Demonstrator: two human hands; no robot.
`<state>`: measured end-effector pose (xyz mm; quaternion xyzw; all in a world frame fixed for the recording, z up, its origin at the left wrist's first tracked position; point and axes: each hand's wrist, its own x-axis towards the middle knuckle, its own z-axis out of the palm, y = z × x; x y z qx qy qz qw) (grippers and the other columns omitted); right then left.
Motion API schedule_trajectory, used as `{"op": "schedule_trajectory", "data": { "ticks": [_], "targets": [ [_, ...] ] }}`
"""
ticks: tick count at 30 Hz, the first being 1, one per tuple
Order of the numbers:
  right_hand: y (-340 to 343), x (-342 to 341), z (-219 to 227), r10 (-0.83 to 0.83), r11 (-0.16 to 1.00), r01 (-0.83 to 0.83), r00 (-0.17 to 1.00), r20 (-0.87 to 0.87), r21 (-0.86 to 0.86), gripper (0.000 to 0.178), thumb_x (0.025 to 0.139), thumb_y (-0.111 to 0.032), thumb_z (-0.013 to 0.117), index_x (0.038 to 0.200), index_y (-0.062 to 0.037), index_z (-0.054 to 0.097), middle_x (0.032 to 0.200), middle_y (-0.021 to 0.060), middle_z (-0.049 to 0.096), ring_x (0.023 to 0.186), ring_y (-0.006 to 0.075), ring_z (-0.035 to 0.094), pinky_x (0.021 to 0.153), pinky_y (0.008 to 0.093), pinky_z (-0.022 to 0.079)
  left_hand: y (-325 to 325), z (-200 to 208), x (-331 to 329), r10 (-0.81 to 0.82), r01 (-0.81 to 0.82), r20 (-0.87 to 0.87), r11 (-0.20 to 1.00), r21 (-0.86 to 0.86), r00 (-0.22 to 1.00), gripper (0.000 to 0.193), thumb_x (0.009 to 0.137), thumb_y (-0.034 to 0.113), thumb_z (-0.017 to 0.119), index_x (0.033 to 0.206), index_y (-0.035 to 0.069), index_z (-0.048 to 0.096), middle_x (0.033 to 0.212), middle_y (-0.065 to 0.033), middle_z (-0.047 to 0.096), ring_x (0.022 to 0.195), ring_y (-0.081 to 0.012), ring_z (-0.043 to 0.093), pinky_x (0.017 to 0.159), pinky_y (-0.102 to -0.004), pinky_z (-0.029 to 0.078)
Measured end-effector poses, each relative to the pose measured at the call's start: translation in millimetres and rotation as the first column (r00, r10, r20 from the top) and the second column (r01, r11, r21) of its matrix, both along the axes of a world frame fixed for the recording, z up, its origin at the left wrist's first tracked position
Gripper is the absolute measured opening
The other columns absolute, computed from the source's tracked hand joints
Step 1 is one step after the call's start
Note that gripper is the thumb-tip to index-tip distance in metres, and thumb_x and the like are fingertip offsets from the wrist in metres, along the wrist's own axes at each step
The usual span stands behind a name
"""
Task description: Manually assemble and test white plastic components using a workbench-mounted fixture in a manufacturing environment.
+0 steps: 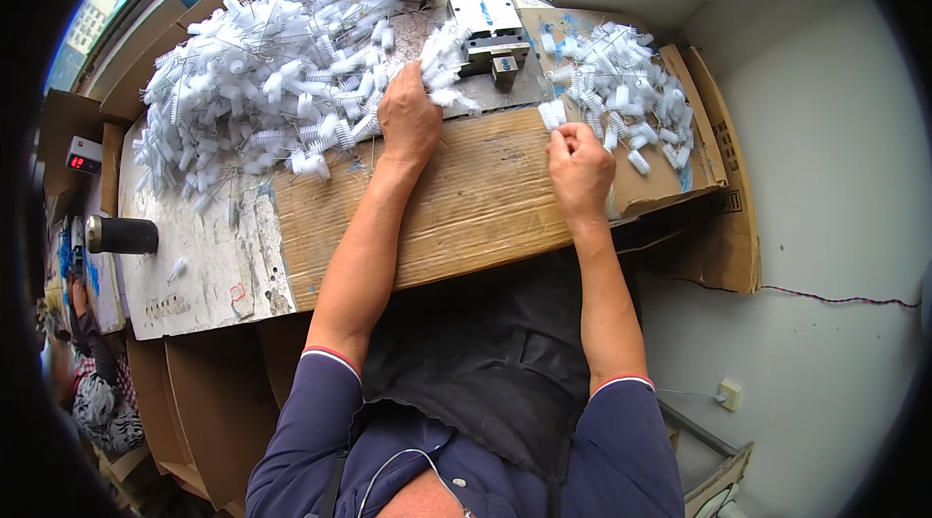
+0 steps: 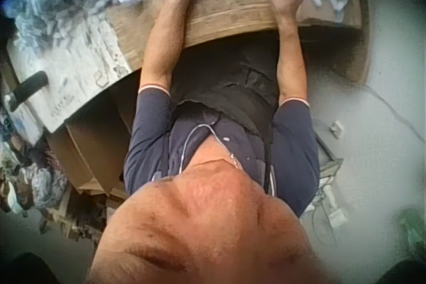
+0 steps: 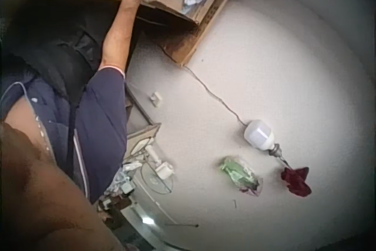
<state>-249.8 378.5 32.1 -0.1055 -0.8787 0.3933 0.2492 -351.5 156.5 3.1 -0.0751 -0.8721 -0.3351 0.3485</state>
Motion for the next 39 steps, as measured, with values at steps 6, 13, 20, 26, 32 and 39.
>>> {"op": "schedule_trajectory", "data": {
  "ticks": [6, 13, 20, 26, 32, 39],
  "targets": [
    [-34.7, -30.4, 2.9, 0.067, 0.959, -0.058, 0.997, -0.023, 0.279, 0.007, 0.094, -0.015, 0.072, 0.095, -0.0083, 0.070, 0.075, 0.0141, 0.073, 0.069, 0.0356, 0.073, 0.062, 0.0438, 0.055, -0.9, 0.7, -2.9, 0.003, -0.027, 0.173, 0.990, 0.136, 0.985, 0.027, 0.090, 0.000, 0.055, 0.116, -0.002, 0.062, 0.087, -0.0230, 0.071, 0.082, -0.0421, 0.070, 0.075, -0.0519, 0.054],
    [-21.5, -20.7, 21.2, 0.020, 0.816, -0.180, 0.959, 0.283, 0.550, 0.017, 0.093, -0.020, 0.069, 0.091, -0.0039, 0.071, 0.080, 0.0158, 0.074, 0.076, 0.0359, 0.073, 0.070, 0.0481, 0.056, -3.0, -0.2, -5.2, 0.002, -0.012, 0.146, 0.998, 0.069, 0.989, 0.027, 0.090, 0.000, 0.055, 0.116, -0.001, 0.062, 0.086, -0.0234, 0.071, 0.082, -0.0418, 0.071, 0.074, -0.0517, 0.054],
    [-49.0, -52.4, 16.8, 0.167, 0.928, -0.203, 0.976, 0.138, 0.314, 0.020, 0.092, -0.021, 0.066, 0.079, -0.0055, 0.072, 0.081, 0.0166, 0.074, 0.078, 0.0364, 0.072, 0.072, 0.0472, 0.055, -1.9, -0.7, -4.7, -0.014, -0.003, 0.146, 0.993, 0.114, 0.989, 0.028, 0.088, -0.002, 0.055, 0.115, -0.001, 0.062, 0.085, -0.0234, 0.071, 0.081, -0.0419, 0.070, 0.073, -0.0515, 0.055],
    [-62.8, -84.3, 2.4, 0.097, 0.947, -0.127, 0.989, 0.113, 0.295, 0.021, 0.090, -0.022, 0.066, 0.078, -0.0052, 0.073, 0.080, 0.0196, 0.074, 0.074, 0.0390, 0.073, 0.070, 0.0481, 0.057, -2.9, 1.0, -3.3, -0.015, -0.002, 0.144, 0.993, 0.120, 0.989, 0.030, 0.086, -0.001, 0.057, 0.115, -0.002, 0.062, 0.084, -0.0230, 0.070, 0.080, -0.0418, 0.070, 0.073, -0.0511, 0.055],
    [-64.8, -90.2, -3.8, 0.056, 0.956, -0.085, 0.992, 0.110, 0.279, 0.021, 0.089, -0.022, 0.066, 0.079, -0.0055, 0.074, 0.080, 0.0200, 0.074, 0.074, 0.0392, 0.073, 0.070, 0.0480, 0.057, -0.1, 2.3, -3.2, -0.003, -0.009, 0.104, 0.993, 0.115, 0.995, 0.029, 0.084, -0.002, 0.058, 0.113, -0.002, 0.062, 0.086, -0.0233, 0.069, 0.082, -0.0408, 0.068, 0.074, -0.0508, 0.054],
    [-61.5, -90.9, -2.1, 0.089, 0.964, -0.124, 0.984, 0.155, 0.237, 0.025, 0.091, -0.030, 0.071, 0.082, -0.0068, 0.075, 0.081, 0.0190, 0.074, 0.077, 0.0395, 0.073, 0.072, 0.0483, 0.057, 1.1, 3.2, -2.0, -0.035, 0.036, -0.016, 0.998, 0.059, 0.999, 0.026, 0.083, -0.004, 0.056, 0.108, -0.002, 0.064, 0.088, -0.0209, 0.068, 0.091, -0.0398, 0.065, 0.079, -0.0487, 0.052]
  ]
}}
